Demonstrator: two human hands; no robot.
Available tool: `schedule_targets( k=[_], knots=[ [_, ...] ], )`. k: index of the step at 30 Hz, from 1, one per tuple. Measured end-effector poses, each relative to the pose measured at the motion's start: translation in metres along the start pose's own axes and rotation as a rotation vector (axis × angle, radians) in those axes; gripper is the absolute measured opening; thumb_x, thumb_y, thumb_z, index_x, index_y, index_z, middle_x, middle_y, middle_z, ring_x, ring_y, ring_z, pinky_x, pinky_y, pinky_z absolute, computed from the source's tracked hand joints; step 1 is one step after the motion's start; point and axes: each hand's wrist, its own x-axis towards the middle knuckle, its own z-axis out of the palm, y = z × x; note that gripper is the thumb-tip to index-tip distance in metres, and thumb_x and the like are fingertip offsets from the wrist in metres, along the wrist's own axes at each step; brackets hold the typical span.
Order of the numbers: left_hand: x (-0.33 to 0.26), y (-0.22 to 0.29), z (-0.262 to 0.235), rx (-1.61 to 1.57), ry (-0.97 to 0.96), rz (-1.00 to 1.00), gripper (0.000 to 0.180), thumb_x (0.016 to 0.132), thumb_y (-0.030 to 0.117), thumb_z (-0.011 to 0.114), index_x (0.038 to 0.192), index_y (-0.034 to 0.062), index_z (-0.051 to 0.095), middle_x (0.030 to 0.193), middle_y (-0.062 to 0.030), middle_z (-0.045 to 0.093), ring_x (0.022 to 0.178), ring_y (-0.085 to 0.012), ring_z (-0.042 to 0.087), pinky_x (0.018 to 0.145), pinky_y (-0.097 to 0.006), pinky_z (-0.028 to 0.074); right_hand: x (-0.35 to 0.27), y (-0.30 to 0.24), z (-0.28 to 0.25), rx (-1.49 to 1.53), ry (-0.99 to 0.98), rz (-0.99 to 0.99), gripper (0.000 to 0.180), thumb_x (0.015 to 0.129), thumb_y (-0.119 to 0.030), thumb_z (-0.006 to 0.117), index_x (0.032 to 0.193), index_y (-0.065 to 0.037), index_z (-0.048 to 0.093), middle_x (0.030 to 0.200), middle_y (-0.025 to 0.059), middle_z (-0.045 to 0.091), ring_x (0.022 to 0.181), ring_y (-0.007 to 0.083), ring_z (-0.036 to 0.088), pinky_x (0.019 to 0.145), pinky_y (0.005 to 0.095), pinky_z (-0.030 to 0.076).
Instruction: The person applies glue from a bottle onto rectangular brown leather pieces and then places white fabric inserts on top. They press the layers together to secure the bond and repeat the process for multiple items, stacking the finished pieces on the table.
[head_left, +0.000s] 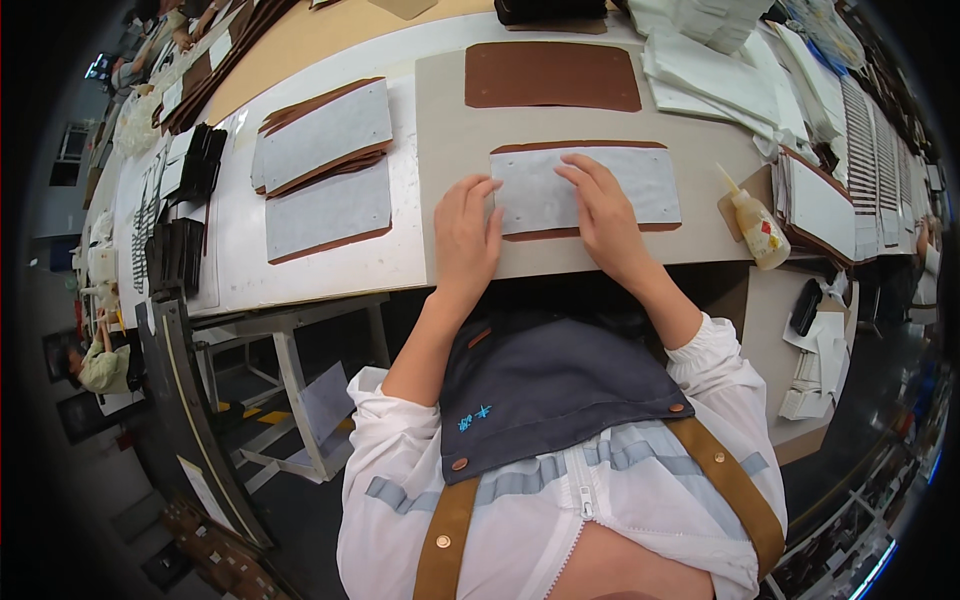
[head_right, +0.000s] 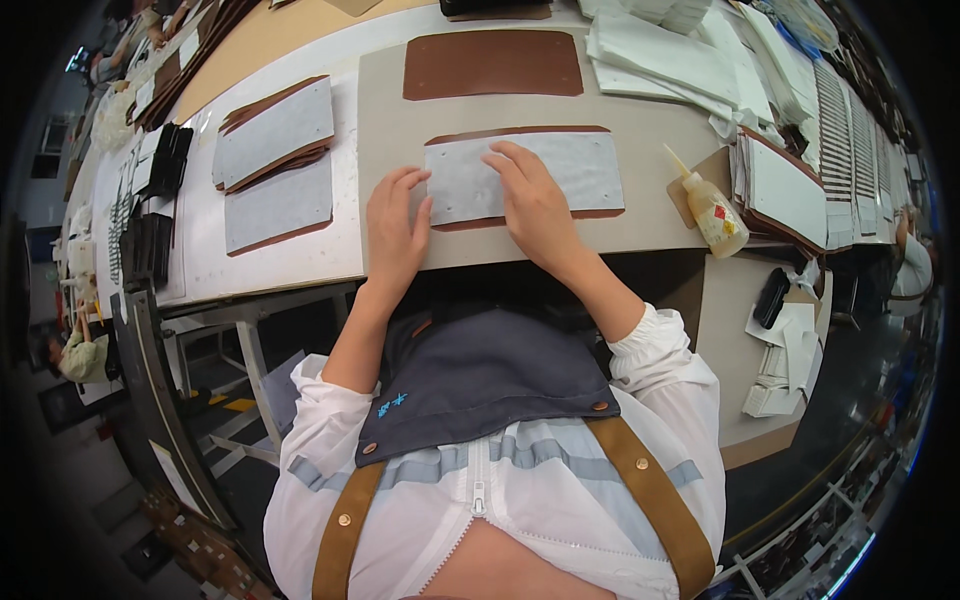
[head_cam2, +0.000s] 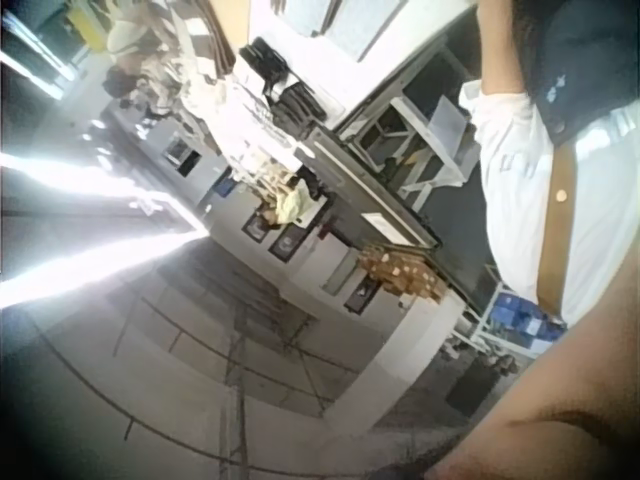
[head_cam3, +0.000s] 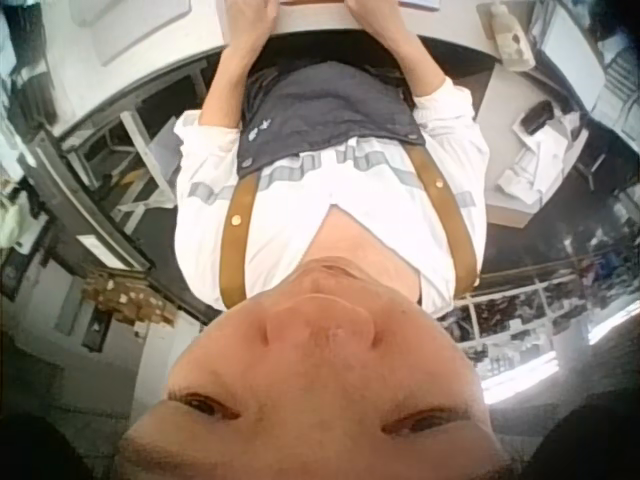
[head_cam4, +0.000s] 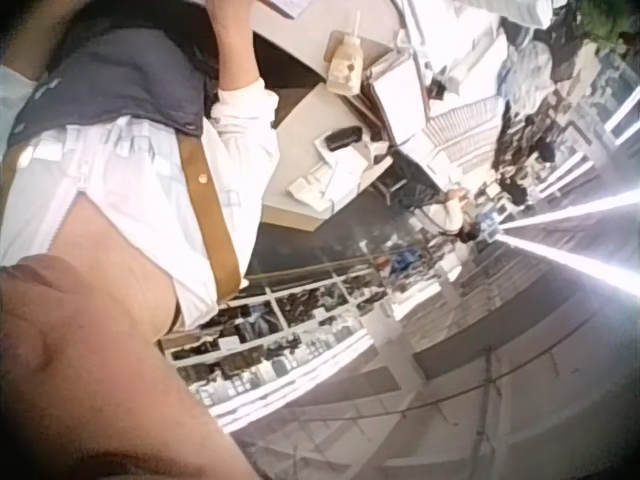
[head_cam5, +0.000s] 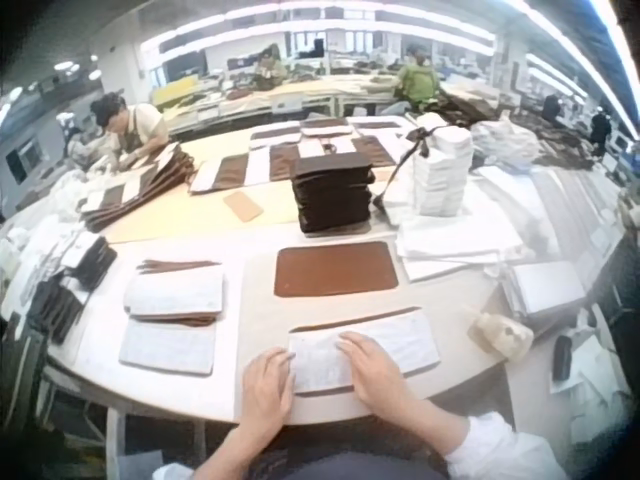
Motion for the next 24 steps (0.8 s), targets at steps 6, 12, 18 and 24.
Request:
schedule_targets(
  k=[6,12,18,24],
  knots=[
    [0.01,-0.006,0.037,0.245,-0.212,0.162,0.06,0.099,0.018,0.051,0.152,0.0011,0.03,0.158,-0.0171,0.031,0.148,-0.0319,0.029,0.12,-0.045,0.022,0.006,0.026,0.027,-0.298,-0.27,-0.132,0.055,0.096,-0.015,0.055,0.146,0.001,0.04,0.156,0.0162,0.036,0.147,0.0297,0.029,0.121,0.0427,0.024],
    [0.011,-0.014,0.025,0.381,-0.335,0.196,0.064,0.102,0.034,0.044,0.154,0.0017,0.026,0.162,-0.0146,0.024,0.151,-0.027,0.02,0.122,-0.045,0.016,0.004,0.025,0.007,-0.41,-0.376,-0.158,0.072,0.096,-0.04,0.055,0.152,-0.001,0.031,0.161,0.0126,0.028,0.15,0.0253,0.022,0.123,0.0431,0.018],
    [0.016,-0.016,0.008,0.415,-0.389,0.166,0.076,0.098,0.046,0.049,0.153,-0.0015,0.026,0.163,-0.0167,0.02,0.152,-0.0276,0.016,0.122,-0.047,0.013,-0.004,0.026,-0.016,-0.404,-0.41,-0.16,0.084,0.091,-0.05,0.06,0.152,0.0,0.03,0.159,0.0158,0.03,0.149,0.0281,0.025,0.122,0.0448,0.019],
    [0.016,0.002,0.023,0.288,-0.29,0.183,0.074,0.098,0.036,0.051,0.154,-0.0036,0.023,0.162,-0.0202,0.02,0.152,-0.0303,0.017,0.122,-0.048,0.013,-0.018,0.023,-0.02,-0.352,-0.313,-0.105,0.089,0.089,-0.049,0.065,0.152,0.001,0.027,0.159,0.0178,0.029,0.149,0.0307,0.024,0.121,0.0469,0.02]
  ],
)
